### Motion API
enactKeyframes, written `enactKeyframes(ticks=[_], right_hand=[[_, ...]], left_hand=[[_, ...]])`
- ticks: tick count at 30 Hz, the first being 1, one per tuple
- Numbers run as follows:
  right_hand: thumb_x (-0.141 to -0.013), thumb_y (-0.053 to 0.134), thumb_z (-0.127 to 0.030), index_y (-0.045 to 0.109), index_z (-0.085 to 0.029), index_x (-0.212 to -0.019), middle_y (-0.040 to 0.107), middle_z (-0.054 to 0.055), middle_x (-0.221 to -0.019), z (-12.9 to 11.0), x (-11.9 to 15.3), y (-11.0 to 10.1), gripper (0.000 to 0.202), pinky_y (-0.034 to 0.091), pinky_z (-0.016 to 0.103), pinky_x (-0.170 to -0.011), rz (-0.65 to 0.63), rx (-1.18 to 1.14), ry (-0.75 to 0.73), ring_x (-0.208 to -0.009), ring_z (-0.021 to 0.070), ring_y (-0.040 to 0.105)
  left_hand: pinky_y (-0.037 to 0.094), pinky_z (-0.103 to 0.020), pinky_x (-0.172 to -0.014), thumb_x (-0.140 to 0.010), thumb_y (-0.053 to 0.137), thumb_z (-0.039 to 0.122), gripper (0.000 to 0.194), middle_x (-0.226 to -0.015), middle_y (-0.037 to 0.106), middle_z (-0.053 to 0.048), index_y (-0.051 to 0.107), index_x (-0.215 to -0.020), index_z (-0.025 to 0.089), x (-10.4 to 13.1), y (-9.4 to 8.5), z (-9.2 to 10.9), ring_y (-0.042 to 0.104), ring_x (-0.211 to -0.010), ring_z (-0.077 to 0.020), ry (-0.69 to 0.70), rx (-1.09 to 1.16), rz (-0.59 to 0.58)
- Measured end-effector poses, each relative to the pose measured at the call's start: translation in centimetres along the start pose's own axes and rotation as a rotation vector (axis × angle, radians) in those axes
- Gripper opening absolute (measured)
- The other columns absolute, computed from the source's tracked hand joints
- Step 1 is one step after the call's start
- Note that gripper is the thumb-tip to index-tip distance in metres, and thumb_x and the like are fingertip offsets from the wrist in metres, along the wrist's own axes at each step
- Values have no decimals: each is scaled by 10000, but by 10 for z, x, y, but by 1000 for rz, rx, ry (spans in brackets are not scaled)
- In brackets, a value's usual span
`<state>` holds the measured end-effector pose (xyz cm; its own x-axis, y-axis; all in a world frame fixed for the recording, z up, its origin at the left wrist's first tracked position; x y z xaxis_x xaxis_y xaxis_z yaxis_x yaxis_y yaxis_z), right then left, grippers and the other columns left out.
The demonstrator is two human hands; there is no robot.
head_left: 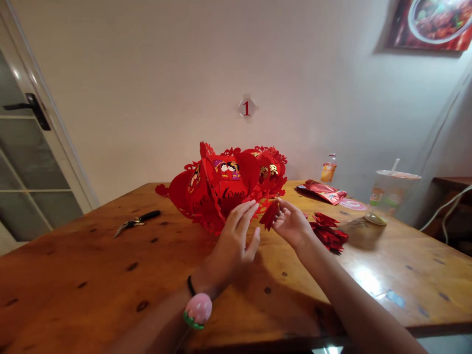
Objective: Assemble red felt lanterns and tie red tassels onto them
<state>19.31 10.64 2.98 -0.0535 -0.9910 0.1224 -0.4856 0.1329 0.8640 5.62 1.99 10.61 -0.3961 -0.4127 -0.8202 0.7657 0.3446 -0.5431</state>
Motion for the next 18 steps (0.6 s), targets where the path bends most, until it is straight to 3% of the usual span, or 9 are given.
enactKeyframes(ticks=[5,10,14,18], right_hand=[[-771,503,-47,546,-144,-737,565,-21,-529,2,1,6,112,486,128,-442,-39,-40,28,-437,60,536],[-765,500,-49,558,-119,-740,578,-21,-541,10,5,14,93,468,120,-427,-104,4,81,-420,43,518],[-724,543,-63,576,-113,-726,564,-40,-528,22,9,21,60,359,112,-334,-225,110,105,-359,20,435],[-684,594,-81,583,-139,-709,590,-44,-528,27,9,11,64,369,132,-359,-130,268,73,-382,41,479]], left_hand=[[293,-437,-1087,-853,396,112,449,-1346,416,-89,374,-1297,170,4,21,-7,333,-1278,-198,-54,11,-100],[267,-404,-1107,-841,406,96,494,-1375,388,-82,331,-1325,158,4,21,-15,297,-1301,-180,-61,2,-82],[276,-409,-1100,-851,393,100,486,-1371,392,-70,329,-1326,177,4,20,-18,305,-1295,-175,-71,21,-73],[297,-428,-1079,-859,376,106,469,-1351,417,-73,346,-1321,184,4,20,-19,335,-1269,-185,-98,22,-76]])
Point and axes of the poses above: each hand's wrist, its own x-axis away from the middle knuckle, its own y-axis out of the palm, z = x × y, the point moved 9 cm from there along -x, towards the middle knuckle
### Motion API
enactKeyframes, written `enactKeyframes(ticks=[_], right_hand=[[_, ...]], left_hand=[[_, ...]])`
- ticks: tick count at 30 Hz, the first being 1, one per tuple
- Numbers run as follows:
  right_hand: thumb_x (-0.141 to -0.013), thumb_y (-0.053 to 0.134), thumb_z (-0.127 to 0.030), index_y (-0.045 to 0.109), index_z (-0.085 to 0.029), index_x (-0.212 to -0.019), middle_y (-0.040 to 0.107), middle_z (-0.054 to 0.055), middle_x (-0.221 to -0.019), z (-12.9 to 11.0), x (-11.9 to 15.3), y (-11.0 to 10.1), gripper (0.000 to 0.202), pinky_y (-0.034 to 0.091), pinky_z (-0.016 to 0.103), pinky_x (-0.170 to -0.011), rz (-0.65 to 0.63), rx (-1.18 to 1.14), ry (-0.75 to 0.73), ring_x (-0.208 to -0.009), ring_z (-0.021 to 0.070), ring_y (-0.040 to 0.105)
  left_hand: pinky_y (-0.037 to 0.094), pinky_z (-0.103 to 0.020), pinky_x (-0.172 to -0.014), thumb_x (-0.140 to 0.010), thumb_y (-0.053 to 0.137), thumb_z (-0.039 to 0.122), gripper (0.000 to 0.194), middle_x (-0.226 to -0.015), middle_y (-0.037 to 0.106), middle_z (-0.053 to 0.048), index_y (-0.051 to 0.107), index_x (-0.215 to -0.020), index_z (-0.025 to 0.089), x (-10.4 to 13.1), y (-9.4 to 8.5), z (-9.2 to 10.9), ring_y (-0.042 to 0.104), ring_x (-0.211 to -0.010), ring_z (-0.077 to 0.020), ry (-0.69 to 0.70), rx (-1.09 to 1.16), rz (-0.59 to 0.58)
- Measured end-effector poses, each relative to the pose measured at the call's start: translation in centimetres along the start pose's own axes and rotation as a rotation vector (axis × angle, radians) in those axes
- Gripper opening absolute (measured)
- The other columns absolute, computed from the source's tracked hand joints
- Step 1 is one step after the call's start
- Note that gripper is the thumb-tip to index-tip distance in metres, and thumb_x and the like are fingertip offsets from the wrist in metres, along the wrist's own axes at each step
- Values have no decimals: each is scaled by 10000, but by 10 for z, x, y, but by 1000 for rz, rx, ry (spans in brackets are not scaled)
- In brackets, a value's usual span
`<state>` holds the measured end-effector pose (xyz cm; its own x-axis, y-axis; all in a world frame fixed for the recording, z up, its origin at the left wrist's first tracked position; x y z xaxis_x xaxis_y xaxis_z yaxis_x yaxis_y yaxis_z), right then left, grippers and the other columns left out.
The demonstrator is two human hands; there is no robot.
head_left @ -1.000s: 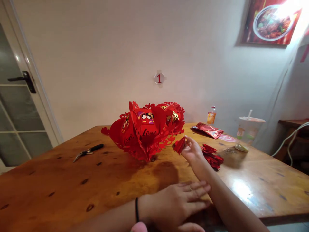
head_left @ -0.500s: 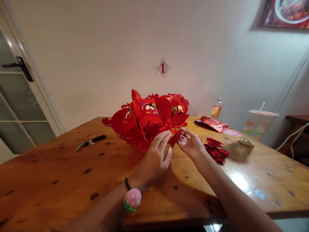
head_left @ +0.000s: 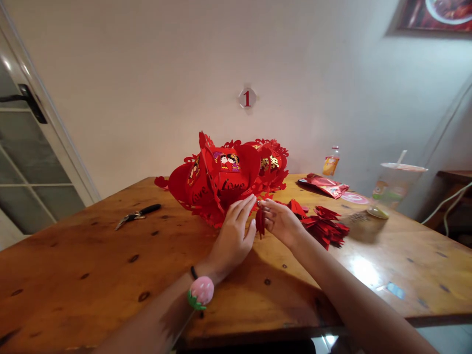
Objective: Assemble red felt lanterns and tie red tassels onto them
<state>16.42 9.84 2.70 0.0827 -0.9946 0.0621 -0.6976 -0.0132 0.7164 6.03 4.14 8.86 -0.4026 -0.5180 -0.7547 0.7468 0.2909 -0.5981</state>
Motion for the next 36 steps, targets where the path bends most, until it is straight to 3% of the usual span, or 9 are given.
enactKeyframes(ticks=[8,13,36], right_hand=[[-660,639,-85,554,-167,-702,659,-31,-700,-2,-4,14,126,464,182,-629,-182,38,-117,-651,87,606],[-659,644,-71,533,-167,-682,662,-22,-727,0,-9,7,149,467,186,-693,-163,18,-119,-731,92,624],[-617,710,-102,572,-185,-636,646,-44,-660,0,-10,9,162,424,232,-678,-160,51,-106,-655,96,579]], left_hand=[[315,-429,-1059,-855,373,109,455,-1321,439,-97,367,-1308,158,1,2,-4,368,-1233,-192,-28,-11,8],[313,-408,-1065,-857,359,97,446,-1313,441,-108,374,-1302,136,1,4,-7,374,-1230,-186,-33,-7,10],[291,-355,-1080,-852,388,87,449,-1308,449,-113,382,-1301,105,2,4,-8,370,-1223,-172,-24,-4,17]])
Point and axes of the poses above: each hand's wrist, its own x-axis away from the middle knuckle, its own y-axis out of the palm, z = x × y, the point moved 9 cm from there along -x, towards the middle knuckle
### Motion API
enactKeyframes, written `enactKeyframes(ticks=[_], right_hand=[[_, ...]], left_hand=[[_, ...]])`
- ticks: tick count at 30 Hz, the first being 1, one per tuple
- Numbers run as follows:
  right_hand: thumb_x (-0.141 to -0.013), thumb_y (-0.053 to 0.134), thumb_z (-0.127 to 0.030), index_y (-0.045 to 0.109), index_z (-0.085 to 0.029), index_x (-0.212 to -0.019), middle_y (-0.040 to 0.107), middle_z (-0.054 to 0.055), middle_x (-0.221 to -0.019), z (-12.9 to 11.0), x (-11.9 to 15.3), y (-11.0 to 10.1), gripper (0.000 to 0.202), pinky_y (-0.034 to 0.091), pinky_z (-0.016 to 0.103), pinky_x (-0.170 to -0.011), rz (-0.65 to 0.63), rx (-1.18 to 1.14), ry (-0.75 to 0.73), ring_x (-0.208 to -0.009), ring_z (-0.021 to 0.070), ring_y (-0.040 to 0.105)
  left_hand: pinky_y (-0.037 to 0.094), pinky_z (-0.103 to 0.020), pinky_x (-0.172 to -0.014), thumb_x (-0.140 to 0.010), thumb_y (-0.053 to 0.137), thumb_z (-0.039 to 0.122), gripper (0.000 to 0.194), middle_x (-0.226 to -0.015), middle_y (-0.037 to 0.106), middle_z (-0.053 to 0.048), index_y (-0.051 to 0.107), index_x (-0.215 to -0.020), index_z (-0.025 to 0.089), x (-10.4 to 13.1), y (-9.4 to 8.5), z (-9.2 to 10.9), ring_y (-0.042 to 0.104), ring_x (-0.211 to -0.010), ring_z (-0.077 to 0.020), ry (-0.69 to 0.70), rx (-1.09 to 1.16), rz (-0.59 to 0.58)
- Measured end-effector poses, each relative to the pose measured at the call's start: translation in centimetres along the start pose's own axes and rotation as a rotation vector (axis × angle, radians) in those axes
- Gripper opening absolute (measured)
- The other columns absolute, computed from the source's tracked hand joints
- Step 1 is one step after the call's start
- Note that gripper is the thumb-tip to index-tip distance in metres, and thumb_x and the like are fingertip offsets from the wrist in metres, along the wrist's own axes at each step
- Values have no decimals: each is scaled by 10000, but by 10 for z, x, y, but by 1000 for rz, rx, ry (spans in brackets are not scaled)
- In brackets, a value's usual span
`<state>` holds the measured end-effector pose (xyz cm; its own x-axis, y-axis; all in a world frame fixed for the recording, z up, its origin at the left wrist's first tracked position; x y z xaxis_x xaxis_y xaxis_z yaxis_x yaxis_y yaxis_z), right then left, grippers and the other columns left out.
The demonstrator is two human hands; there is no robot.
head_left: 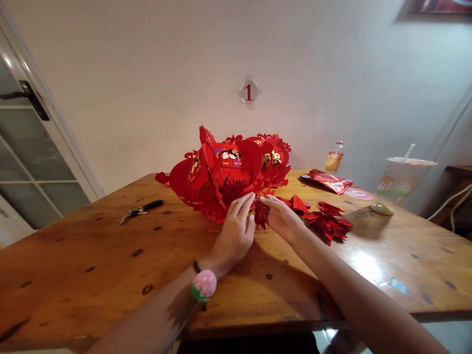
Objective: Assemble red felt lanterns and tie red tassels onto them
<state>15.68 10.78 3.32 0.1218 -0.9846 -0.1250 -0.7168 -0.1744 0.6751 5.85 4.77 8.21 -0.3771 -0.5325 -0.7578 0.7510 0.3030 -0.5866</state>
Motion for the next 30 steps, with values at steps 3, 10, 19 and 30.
enactKeyframes(ticks=[3,10,19,30], right_hand=[[-612,710,-106,569,-186,-636,641,-43,-654,0,0,-1,163,422,237,-685,11,0,2,-663,101,577],[-595,716,-110,578,-187,-642,634,-50,-654,2,-2,-3,164,418,232,-685,5,19,0,-661,96,569],[-608,709,-111,570,-185,-642,632,-52,-652,1,-2,-6,161,425,213,-608,8,30,-9,-641,89,569],[-561,762,-142,560,-199,-651,653,-55,-646,4,-2,-12,228,457,204,-623,42,18,25,-617,80,595]], left_hand=[[291,-364,-1080,-849,392,87,453,-1311,448,-106,382,-1301,111,0,0,0,370,-1222,-175,5,-3,1],[298,-358,-1077,-844,394,81,455,-1307,451,-109,387,-1298,106,-1,0,1,376,-1219,-175,0,13,1],[320,-374,-1063,-838,397,63,451,-1287,469,-92,398,-1282,141,0,1,3,394,-1197,-173,23,24,-2],[361,-374,-1011,-836,405,70,348,-1141,472,-78,524,-1147,173,0,2,1,453,-1098,-184,-26,12,-15]])
Point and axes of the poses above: each hand's wrist, its own x-axis away from the middle knuckle, its own y-axis out of the palm, z = x × y, the point moved 9 cm from there along -x, towards the middle knuckle
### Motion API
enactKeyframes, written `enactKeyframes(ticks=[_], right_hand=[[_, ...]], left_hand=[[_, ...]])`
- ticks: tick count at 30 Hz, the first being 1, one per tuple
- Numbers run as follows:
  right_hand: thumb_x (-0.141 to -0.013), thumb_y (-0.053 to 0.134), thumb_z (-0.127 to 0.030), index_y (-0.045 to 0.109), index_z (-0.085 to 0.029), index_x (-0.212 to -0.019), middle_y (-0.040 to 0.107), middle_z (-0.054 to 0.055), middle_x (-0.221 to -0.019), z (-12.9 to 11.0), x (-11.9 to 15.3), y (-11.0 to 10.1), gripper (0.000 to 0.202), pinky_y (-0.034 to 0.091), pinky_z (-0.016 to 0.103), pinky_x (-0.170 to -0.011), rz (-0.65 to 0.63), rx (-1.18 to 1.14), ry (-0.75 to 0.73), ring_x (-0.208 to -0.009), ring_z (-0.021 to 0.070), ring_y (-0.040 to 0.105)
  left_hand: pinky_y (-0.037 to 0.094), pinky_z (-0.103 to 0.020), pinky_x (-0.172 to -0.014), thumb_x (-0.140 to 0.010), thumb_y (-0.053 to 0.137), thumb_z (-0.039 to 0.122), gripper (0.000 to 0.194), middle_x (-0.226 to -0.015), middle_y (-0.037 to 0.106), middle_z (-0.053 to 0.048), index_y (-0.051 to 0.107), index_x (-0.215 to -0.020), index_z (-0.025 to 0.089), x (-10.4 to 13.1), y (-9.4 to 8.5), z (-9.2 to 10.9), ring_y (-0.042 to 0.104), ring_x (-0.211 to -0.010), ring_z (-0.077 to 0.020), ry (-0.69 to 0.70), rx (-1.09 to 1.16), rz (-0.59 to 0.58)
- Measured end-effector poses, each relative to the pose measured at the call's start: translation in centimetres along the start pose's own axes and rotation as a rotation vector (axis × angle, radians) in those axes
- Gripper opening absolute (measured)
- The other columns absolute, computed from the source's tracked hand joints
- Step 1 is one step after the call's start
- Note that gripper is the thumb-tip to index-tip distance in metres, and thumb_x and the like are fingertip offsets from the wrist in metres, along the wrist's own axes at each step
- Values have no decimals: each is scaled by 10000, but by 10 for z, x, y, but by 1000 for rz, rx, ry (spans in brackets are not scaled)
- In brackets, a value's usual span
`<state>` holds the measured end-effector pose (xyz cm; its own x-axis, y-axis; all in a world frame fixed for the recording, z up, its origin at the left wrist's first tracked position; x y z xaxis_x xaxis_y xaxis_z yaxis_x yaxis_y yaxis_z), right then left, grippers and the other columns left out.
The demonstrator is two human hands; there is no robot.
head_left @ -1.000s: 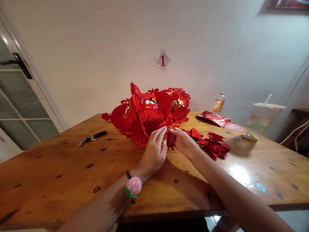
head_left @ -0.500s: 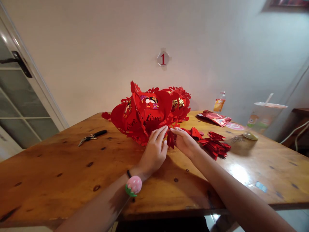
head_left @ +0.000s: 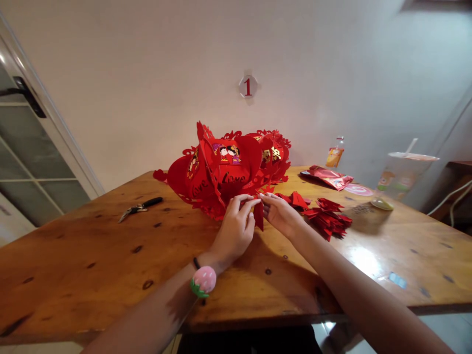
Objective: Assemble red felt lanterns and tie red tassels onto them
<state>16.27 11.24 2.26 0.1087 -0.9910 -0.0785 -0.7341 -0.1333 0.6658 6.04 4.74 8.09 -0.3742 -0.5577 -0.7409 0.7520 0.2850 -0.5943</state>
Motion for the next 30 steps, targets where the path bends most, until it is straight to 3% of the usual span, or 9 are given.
enactKeyframes(ticks=[12,23,30], right_hand=[[-555,784,-195,538,-212,-649,642,-72,-663,-10,4,1,264,451,221,-672,16,59,-90,-663,76,593],[-578,746,-130,558,-205,-638,682,-44,-701,-10,2,3,212,463,221,-731,-22,-2,-78,-714,89,623],[-585,725,-94,547,-207,-611,658,-53,-676,-8,5,9,212,475,230,-771,-47,-4,-43,-720,93,619]], left_hand=[[359,-402,-1015,-801,442,59,438,-1181,485,-77,451,-1217,197,0,1,1,452,-1121,-198,22,-2,17],[335,-382,-1040,-805,449,82,443,-1206,472,-100,433,-1244,145,1,3,-1,435,-1150,-199,4,-23,7],[344,-388,-1022,-892,404,207,340,-1209,494,-86,444,-1228,176,0,-4,3,448,-1136,-193,-6,32,14]])
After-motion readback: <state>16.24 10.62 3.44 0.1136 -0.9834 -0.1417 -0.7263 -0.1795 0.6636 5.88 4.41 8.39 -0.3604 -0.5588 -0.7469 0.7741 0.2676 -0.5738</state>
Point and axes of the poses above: each hand's wrist, its own x-axis away from the middle knuckle, its own y-axis out of the palm, z = x × y, the point moved 9 cm from there along -x, towards the middle knuckle
